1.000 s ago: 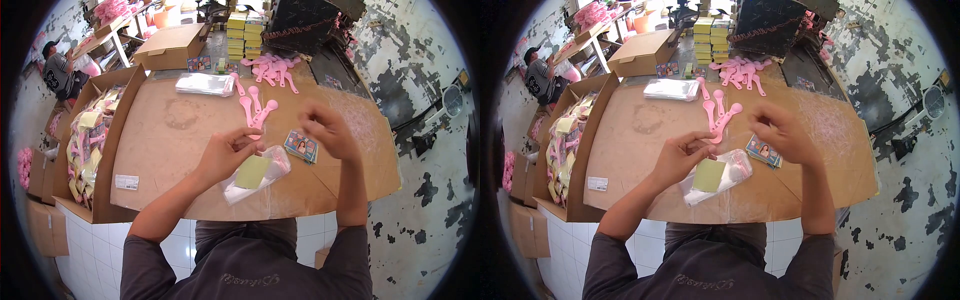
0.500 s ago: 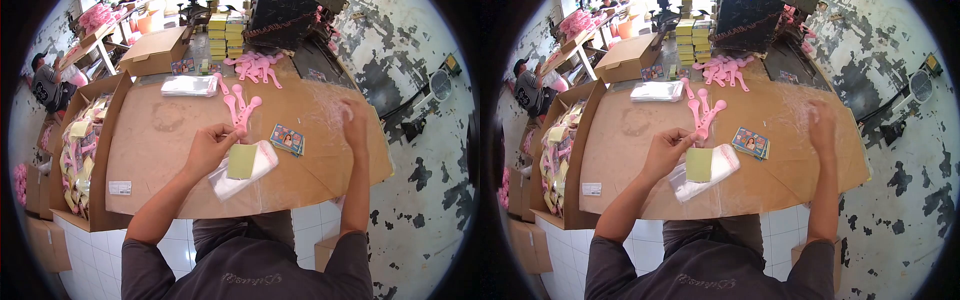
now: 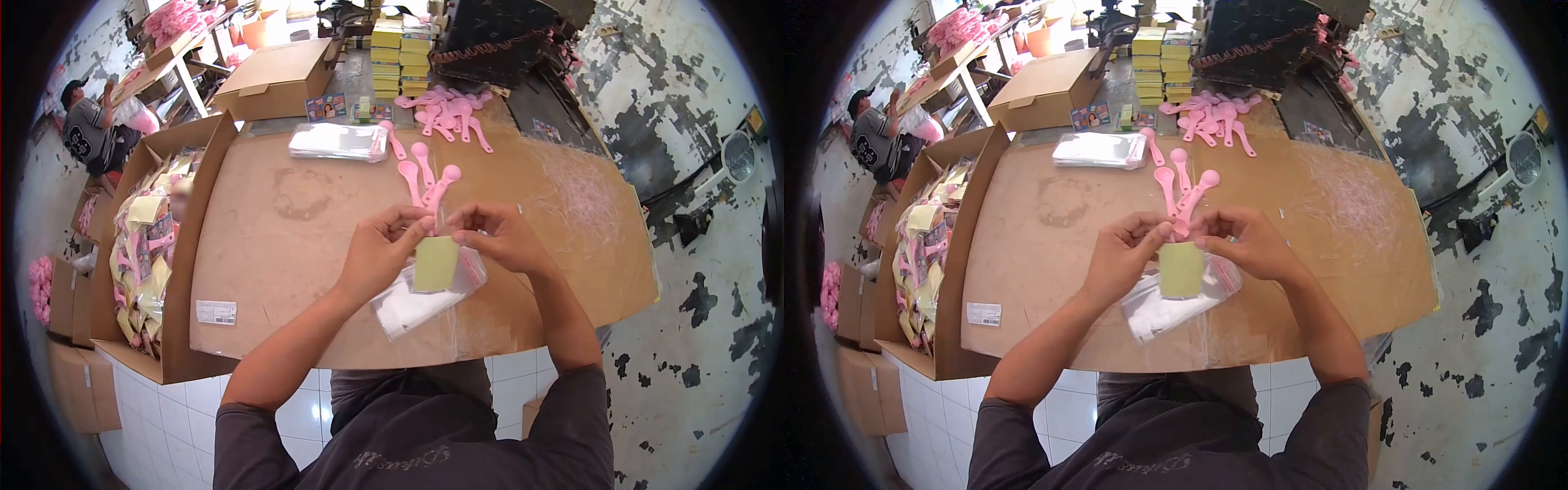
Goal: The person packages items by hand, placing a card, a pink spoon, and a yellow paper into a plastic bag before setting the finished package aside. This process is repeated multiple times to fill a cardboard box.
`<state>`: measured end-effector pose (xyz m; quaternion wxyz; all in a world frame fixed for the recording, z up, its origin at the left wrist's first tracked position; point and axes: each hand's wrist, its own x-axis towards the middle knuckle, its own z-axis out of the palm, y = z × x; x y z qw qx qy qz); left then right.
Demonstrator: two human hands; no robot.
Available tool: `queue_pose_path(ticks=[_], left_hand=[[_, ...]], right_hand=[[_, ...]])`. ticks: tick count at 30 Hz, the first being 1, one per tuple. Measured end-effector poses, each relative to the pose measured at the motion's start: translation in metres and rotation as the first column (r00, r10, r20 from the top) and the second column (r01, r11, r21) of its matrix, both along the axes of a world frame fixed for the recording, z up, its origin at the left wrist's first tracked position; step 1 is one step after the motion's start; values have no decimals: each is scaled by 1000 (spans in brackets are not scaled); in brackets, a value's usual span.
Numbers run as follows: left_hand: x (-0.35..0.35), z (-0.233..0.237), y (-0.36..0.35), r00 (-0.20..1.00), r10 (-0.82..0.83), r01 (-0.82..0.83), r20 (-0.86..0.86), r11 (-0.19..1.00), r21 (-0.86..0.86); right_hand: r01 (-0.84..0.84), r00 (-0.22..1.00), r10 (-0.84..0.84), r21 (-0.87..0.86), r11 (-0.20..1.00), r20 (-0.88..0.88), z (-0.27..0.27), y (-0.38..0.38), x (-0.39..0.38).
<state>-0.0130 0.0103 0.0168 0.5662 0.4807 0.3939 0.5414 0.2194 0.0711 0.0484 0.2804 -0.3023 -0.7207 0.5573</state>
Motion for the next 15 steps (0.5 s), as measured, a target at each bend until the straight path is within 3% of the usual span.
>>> queue_pose_path(ticks=[8,11,15], left_hand=[[0,-9,3,997,-55,57,53,997,-44],[2,-3,2,1000,-20,20,1,1000,-11],[7,-15,3,1000,-12,13,-21,999,51]], right_hand=[[-20,994,15,-53,998,-108,-14,4,-1],[75,997,-76,-122,990,-8,-7,4,2],[51,992,-69,-162,985,-109,-17,8,10]])
